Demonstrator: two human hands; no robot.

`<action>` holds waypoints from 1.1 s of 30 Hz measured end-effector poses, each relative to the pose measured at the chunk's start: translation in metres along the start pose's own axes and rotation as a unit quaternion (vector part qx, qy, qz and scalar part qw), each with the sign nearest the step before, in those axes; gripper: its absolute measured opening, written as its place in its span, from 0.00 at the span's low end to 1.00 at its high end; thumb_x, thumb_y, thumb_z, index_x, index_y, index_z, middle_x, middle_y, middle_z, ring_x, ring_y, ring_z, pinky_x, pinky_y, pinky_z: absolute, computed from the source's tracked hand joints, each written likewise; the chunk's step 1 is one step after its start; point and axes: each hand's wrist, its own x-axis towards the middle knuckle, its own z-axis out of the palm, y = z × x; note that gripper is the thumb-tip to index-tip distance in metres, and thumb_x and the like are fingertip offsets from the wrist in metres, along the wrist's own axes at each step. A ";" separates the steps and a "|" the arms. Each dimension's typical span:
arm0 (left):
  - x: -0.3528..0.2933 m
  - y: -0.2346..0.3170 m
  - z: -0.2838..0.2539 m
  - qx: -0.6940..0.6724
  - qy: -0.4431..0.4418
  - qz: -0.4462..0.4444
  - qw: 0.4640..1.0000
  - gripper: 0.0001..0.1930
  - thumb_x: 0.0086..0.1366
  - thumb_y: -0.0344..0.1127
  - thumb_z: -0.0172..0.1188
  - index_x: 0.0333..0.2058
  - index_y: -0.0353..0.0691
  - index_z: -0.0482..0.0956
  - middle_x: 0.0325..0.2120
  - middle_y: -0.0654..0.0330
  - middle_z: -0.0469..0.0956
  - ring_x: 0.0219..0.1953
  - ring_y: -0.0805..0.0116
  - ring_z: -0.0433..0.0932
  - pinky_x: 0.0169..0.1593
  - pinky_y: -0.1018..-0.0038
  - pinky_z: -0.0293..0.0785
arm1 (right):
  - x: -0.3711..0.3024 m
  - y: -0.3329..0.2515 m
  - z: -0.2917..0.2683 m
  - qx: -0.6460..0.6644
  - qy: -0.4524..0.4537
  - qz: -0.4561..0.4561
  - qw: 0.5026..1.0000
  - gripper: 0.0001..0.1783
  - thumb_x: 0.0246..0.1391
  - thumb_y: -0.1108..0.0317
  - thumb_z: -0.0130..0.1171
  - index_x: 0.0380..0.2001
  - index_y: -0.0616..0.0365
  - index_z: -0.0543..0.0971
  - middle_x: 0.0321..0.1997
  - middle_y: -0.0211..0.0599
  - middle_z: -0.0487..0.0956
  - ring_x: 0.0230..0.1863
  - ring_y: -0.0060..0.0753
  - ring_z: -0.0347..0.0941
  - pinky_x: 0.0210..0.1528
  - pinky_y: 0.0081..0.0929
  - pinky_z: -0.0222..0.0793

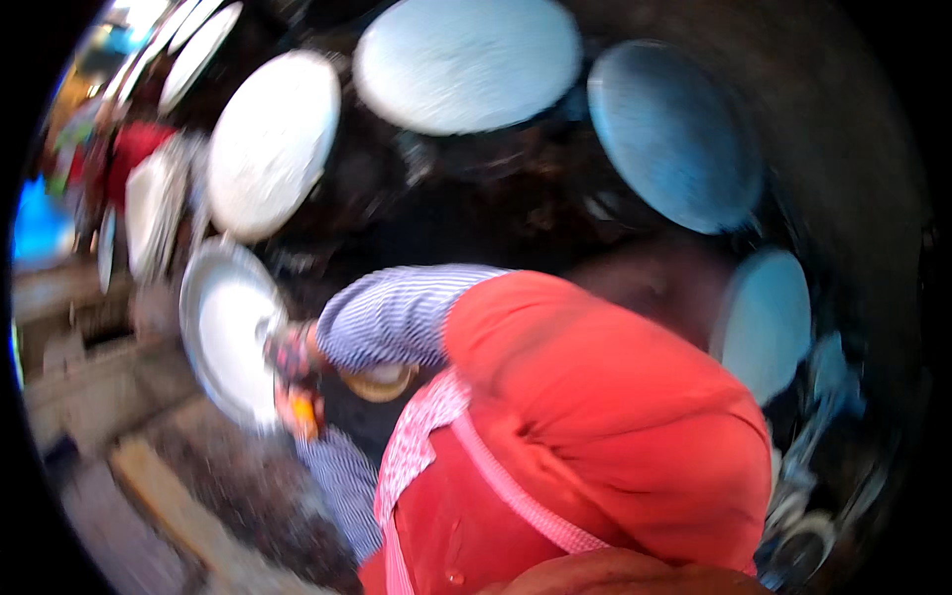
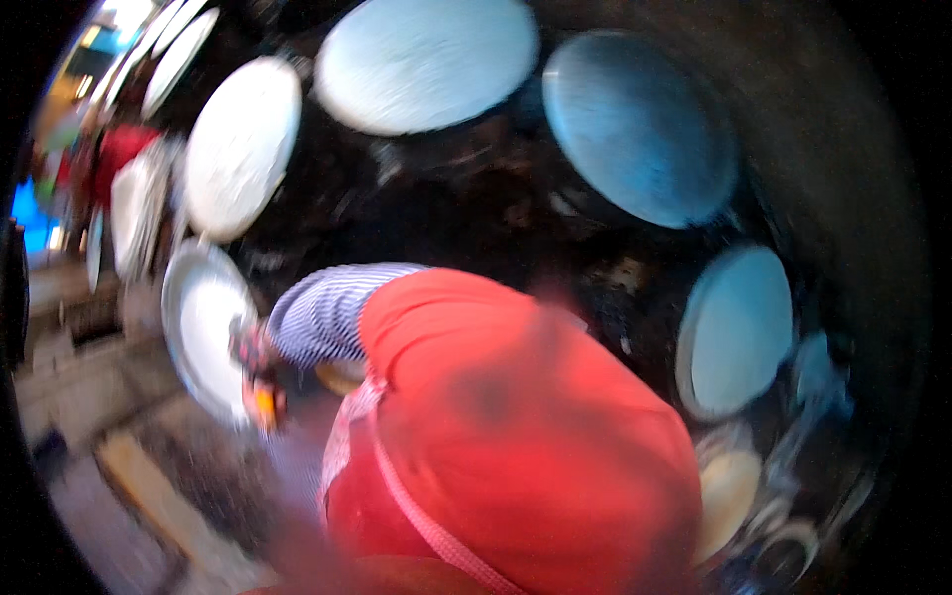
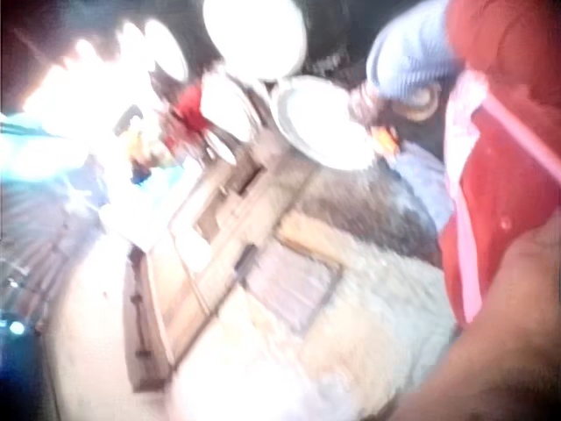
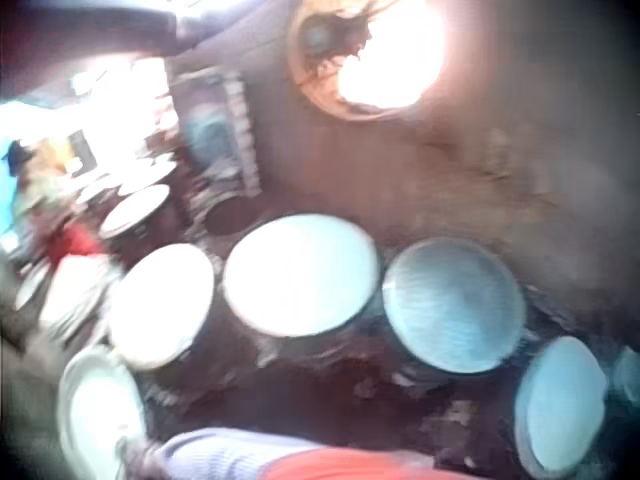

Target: The person scoops white batter from a metal bowl and pours it onto a large, hot, circular griddle. They use a flat metal spatula to spread the batter into a thin, even layer. Once cooked, the person lifts the crepe and places it onto a stack of finished crepes. This process is repeated continuously throughout the video.

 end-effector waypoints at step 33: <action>0.016 0.000 0.038 -0.116 0.089 -0.064 0.987 0.15 0.62 0.45 0.49 0.24 0.41 0.62 0.11 0.65 0.66 0.12 0.77 0.67 0.17 0.81 0.69 | -0.662 0.023 -0.297 -0.278 -0.038 0.758 0.589 0.29 0.50 0.72 0.41 0.58 0.44 0.58 0.50 0.43 0.70 0.48 0.42 0.69 0.49 0.38 0.64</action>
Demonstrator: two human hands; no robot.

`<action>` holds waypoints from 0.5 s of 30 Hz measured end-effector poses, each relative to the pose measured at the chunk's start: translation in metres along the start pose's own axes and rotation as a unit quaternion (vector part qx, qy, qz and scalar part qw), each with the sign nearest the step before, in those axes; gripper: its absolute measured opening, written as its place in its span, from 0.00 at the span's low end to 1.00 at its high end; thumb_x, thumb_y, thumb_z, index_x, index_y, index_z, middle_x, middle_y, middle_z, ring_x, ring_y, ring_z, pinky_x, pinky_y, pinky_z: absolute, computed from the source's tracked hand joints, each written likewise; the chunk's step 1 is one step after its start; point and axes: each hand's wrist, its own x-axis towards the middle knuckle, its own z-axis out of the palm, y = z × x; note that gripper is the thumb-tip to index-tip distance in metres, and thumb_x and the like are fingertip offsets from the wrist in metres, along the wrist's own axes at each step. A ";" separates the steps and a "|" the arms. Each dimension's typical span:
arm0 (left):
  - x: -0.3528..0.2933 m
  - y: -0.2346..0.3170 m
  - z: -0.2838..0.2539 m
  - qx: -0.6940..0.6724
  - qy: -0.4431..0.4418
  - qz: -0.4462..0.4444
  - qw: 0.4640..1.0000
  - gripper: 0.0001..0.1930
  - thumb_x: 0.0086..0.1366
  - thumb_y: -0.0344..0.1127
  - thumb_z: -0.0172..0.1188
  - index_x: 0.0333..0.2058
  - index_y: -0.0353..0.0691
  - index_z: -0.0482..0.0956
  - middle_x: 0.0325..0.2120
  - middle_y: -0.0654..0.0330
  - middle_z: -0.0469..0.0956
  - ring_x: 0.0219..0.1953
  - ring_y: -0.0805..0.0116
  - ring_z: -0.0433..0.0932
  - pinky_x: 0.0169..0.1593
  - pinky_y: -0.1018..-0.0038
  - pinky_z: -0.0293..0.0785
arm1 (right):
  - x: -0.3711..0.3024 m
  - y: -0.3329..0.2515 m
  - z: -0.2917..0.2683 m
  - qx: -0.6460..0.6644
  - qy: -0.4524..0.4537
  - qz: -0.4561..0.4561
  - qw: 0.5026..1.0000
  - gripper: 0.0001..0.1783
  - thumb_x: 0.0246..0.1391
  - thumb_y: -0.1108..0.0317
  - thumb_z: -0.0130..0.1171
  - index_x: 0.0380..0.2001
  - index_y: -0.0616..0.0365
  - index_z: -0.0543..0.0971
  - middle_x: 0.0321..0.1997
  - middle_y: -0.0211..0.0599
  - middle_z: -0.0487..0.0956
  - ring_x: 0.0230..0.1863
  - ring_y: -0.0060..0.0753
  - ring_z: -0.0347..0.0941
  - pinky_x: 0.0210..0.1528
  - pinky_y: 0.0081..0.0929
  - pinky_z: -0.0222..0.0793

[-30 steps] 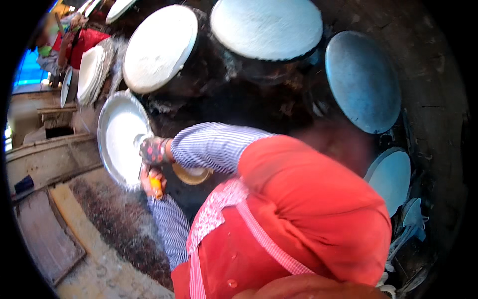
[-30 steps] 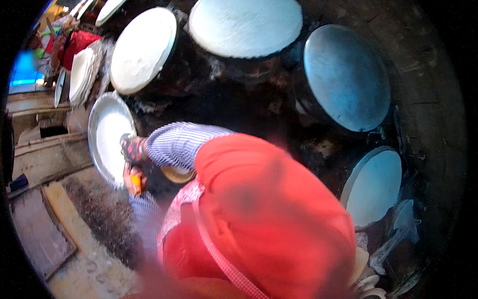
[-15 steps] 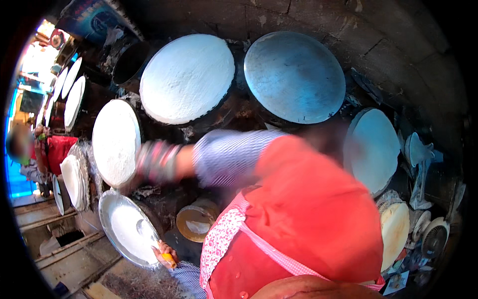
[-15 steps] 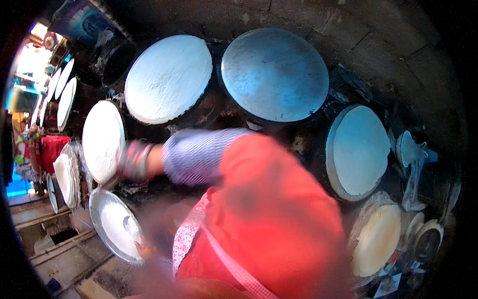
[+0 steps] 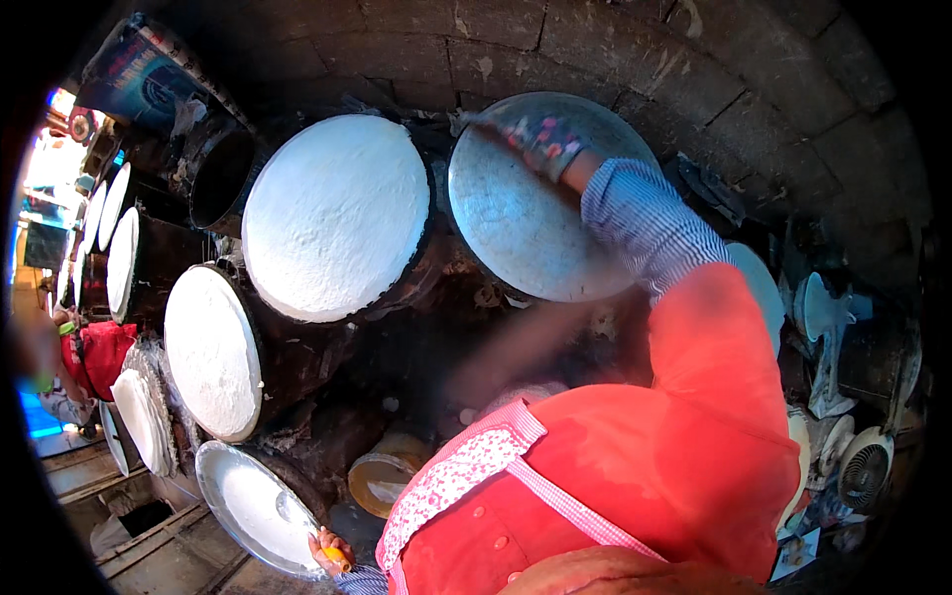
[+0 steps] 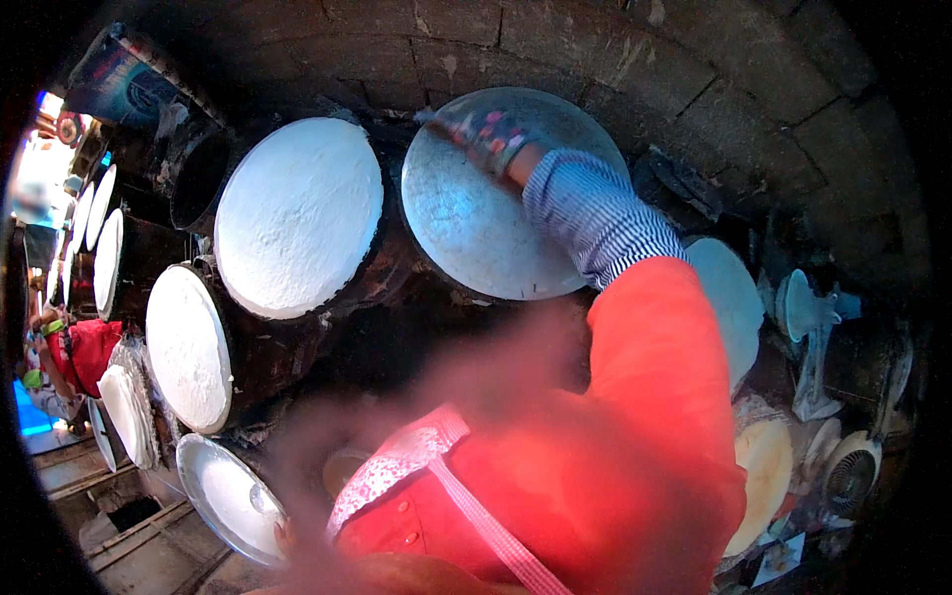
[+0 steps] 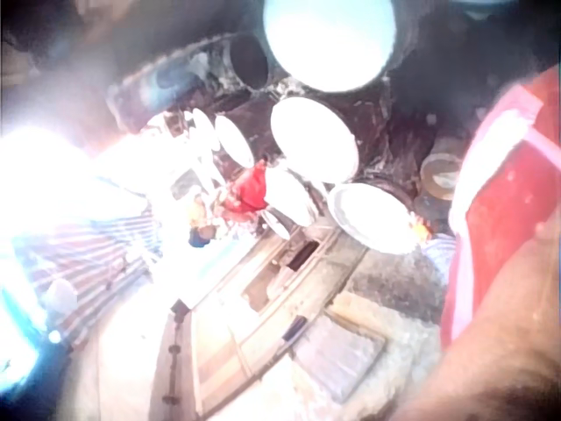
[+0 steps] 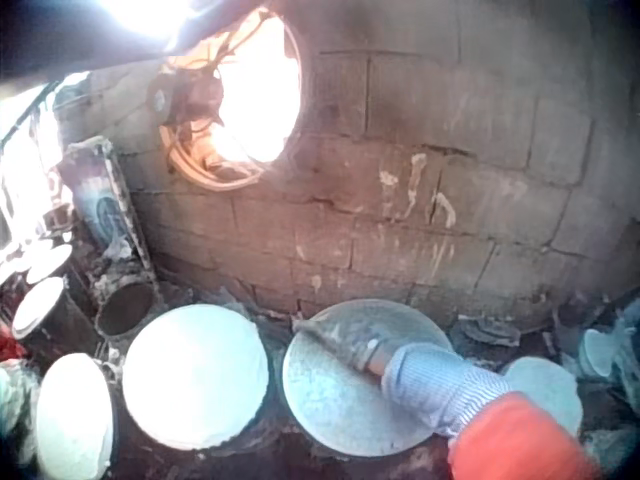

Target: The person scoops white batter from a metal bowl and pours it onto a large, hot, circular griddle. They use a flat metal spatula to spread the batter into a thin, even layer. Once cooked, the person lifts the crepe and places it onto a stack of finished crepes. This process is repeated continuously throughout the video.

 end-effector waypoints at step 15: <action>-0.015 0.006 -0.009 -0.035 -0.041 0.047 0.997 0.12 0.63 0.39 0.45 0.32 0.34 0.63 0.18 0.64 0.66 0.16 0.78 0.66 0.19 0.81 0.66 | 0.017 -0.054 -0.015 0.089 -0.067 0.083 0.990 0.24 0.54 0.68 0.39 0.56 0.47 0.61 0.54 0.39 0.68 0.49 0.41 0.69 0.51 0.37 0.63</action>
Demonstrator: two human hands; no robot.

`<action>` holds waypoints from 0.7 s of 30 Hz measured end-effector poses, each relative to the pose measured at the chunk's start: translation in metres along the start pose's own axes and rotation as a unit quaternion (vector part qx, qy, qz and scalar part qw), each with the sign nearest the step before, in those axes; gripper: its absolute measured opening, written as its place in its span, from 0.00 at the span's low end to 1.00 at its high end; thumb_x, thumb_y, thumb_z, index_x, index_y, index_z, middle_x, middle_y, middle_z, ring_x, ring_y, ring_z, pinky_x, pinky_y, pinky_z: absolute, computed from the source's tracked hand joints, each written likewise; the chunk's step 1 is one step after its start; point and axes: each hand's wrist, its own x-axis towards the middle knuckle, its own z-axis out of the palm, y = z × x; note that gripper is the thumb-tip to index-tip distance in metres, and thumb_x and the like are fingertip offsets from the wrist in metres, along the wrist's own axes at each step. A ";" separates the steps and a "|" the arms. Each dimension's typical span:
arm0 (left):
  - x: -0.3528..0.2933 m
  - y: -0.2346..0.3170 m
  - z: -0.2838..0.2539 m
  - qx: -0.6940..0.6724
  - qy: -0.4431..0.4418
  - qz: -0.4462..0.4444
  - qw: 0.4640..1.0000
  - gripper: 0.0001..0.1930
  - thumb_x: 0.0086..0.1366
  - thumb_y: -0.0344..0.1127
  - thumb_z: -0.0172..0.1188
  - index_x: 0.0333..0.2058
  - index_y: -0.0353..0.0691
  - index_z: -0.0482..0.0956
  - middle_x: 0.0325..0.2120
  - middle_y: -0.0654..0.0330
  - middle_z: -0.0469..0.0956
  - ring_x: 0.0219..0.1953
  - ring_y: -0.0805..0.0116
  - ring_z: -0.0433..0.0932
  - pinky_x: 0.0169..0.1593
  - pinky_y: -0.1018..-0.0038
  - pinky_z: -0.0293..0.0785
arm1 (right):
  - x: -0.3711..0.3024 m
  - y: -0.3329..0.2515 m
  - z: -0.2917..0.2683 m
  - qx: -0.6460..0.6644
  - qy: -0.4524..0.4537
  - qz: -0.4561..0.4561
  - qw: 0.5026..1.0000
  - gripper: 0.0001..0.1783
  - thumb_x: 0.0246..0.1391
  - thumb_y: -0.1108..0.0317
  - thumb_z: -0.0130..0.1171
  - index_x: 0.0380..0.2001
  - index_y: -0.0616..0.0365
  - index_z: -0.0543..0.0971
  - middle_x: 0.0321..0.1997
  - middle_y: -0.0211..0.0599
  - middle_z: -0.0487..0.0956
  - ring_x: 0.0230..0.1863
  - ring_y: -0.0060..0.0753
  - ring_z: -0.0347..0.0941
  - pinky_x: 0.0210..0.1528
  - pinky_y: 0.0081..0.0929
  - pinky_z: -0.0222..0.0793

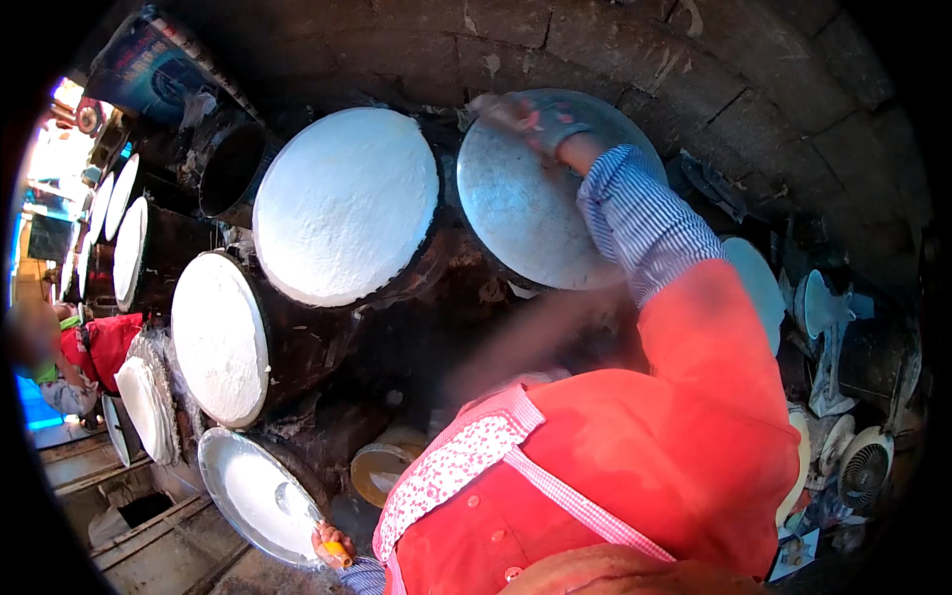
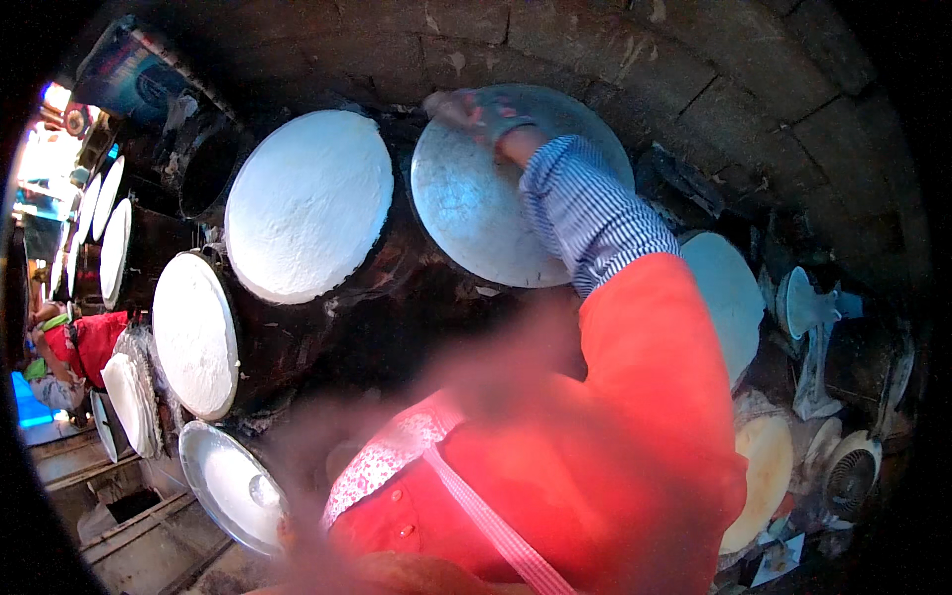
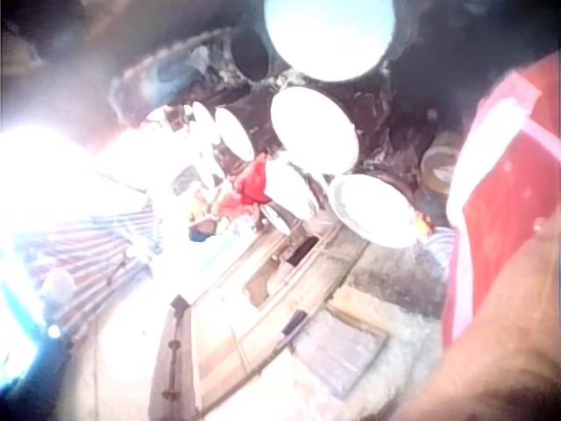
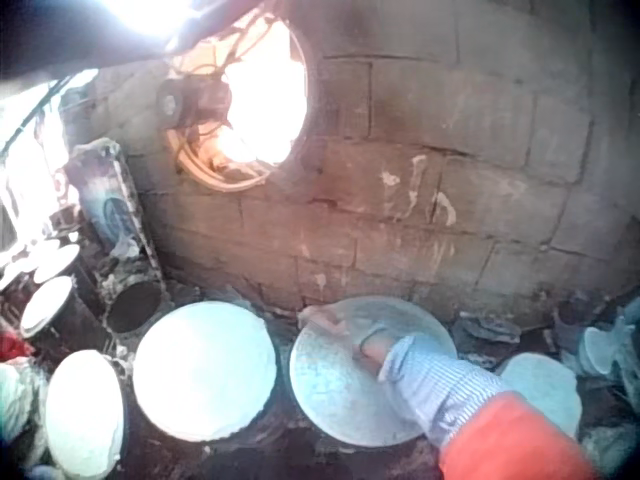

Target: The person scoops white batter from a metal bowl and pours it onto a large, hot, circular griddle. They use a flat metal spatula to spread the batter into a thin, even layer. Once cooked, the person lifts the crepe and places it onto a stack of finished crepes. This process is repeated continuously throughout the video.

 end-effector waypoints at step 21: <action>-0.029 0.020 -0.062 0.669 0.393 0.306 0.551 0.19 0.52 0.30 0.54 0.43 0.30 0.65 0.34 0.42 0.73 0.36 0.48 0.74 0.39 0.61 0.70 | -0.164 -0.152 0.043 0.520 0.119 -0.105 0.839 0.23 0.50 0.71 0.52 0.52 0.57 0.67 0.50 0.38 0.71 0.48 0.29 0.69 0.49 0.23 0.64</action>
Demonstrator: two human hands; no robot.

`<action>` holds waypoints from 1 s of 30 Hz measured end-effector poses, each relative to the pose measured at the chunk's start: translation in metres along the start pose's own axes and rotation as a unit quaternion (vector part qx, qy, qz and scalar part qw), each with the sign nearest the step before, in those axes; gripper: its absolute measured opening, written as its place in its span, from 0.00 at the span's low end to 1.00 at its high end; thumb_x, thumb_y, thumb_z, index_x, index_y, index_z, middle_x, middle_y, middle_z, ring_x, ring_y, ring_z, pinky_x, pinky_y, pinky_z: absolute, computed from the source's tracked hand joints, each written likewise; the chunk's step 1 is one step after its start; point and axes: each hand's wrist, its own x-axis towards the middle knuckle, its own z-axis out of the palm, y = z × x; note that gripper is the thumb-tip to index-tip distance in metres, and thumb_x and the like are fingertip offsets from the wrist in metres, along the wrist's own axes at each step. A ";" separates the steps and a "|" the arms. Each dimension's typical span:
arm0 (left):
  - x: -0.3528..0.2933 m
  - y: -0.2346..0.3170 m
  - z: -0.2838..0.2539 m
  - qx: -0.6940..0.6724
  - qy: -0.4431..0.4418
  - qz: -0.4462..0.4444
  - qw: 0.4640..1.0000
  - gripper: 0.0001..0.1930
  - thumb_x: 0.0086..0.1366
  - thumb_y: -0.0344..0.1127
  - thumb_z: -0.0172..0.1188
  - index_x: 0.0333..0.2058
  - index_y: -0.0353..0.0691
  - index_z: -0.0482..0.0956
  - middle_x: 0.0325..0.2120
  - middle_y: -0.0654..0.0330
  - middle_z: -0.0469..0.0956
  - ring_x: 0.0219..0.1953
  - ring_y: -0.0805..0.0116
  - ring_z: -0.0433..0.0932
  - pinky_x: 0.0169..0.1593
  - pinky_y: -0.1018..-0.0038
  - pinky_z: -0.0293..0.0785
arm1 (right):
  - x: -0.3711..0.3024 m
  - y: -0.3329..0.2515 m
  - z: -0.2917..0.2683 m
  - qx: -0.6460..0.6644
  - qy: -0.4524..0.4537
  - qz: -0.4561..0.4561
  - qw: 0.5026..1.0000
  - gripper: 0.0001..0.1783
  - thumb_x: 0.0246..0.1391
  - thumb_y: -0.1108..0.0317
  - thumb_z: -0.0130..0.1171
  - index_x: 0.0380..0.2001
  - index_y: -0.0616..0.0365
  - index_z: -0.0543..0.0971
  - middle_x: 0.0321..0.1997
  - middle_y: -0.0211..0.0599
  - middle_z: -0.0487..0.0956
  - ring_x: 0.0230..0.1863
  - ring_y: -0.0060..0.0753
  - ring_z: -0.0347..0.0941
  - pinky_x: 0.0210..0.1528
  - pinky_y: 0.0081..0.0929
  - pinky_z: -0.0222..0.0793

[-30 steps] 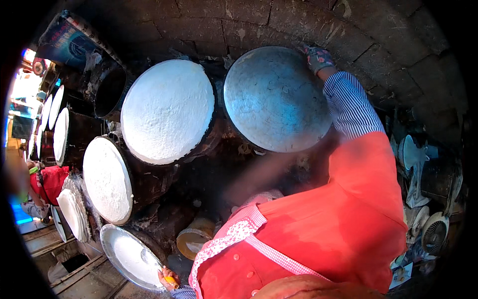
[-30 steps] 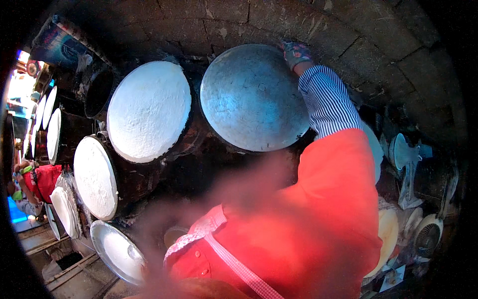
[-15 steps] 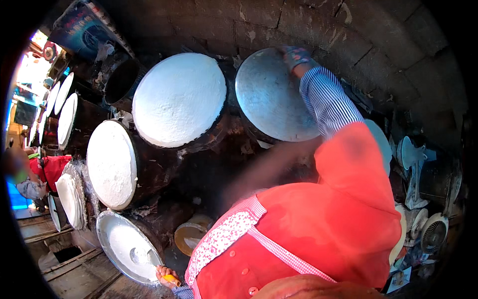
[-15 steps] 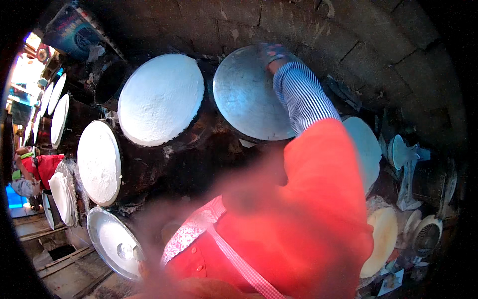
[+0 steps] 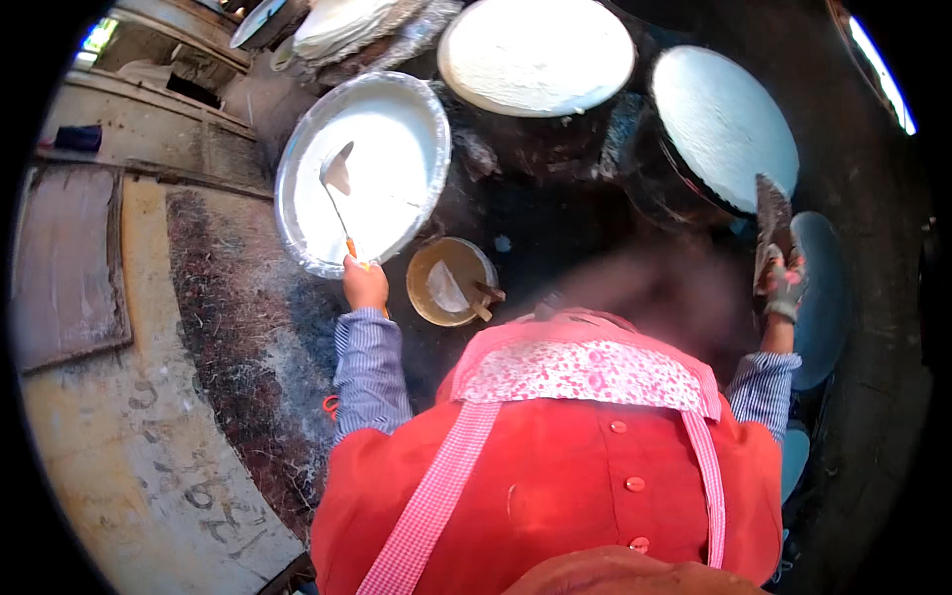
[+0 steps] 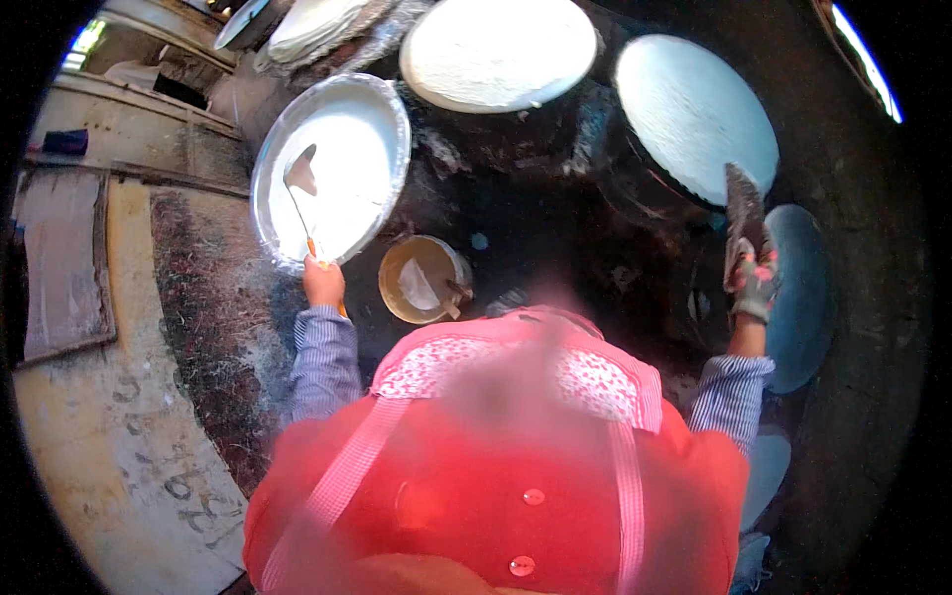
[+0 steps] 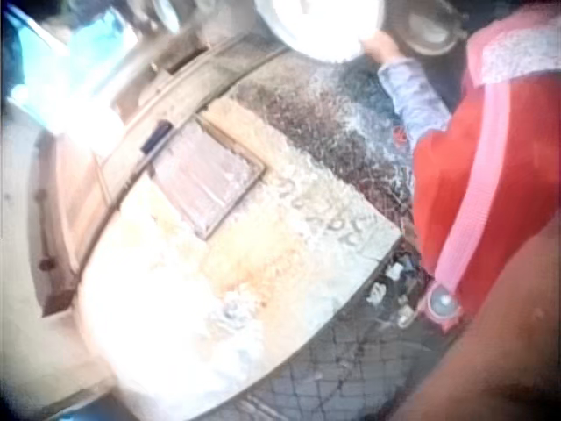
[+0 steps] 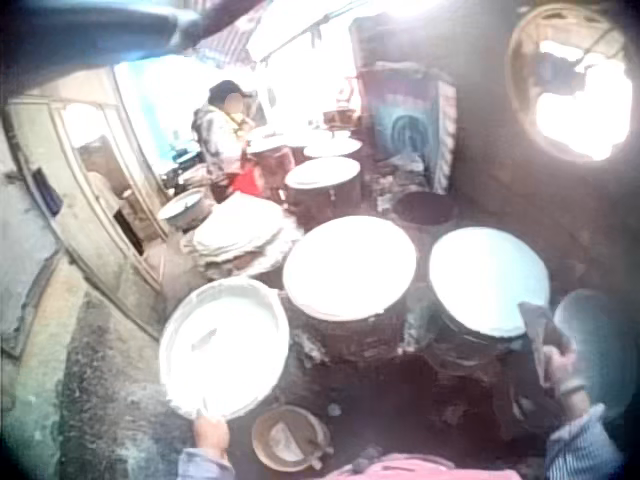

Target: The person scoops white batter from a metal bowl and pours it onto a large, hot, circular griddle. They use a flat metal spatula to spread the batter into a thin, even layer. Once cooked, the person lifts the crepe and places it onto a stack of finished crepes. This process is repeated continuously throughout the video.

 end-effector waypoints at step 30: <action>-0.041 0.010 0.041 -0.471 -0.125 -0.135 0.863 0.12 0.58 0.30 0.52 0.39 0.36 0.65 0.21 0.64 0.68 0.16 0.77 0.67 0.17 0.77 0.67 | -0.108 -0.145 0.139 0.375 -0.320 0.108 0.863 0.26 0.40 0.72 0.58 0.47 0.63 0.68 0.45 0.35 0.73 0.43 0.27 0.70 0.49 0.24 0.64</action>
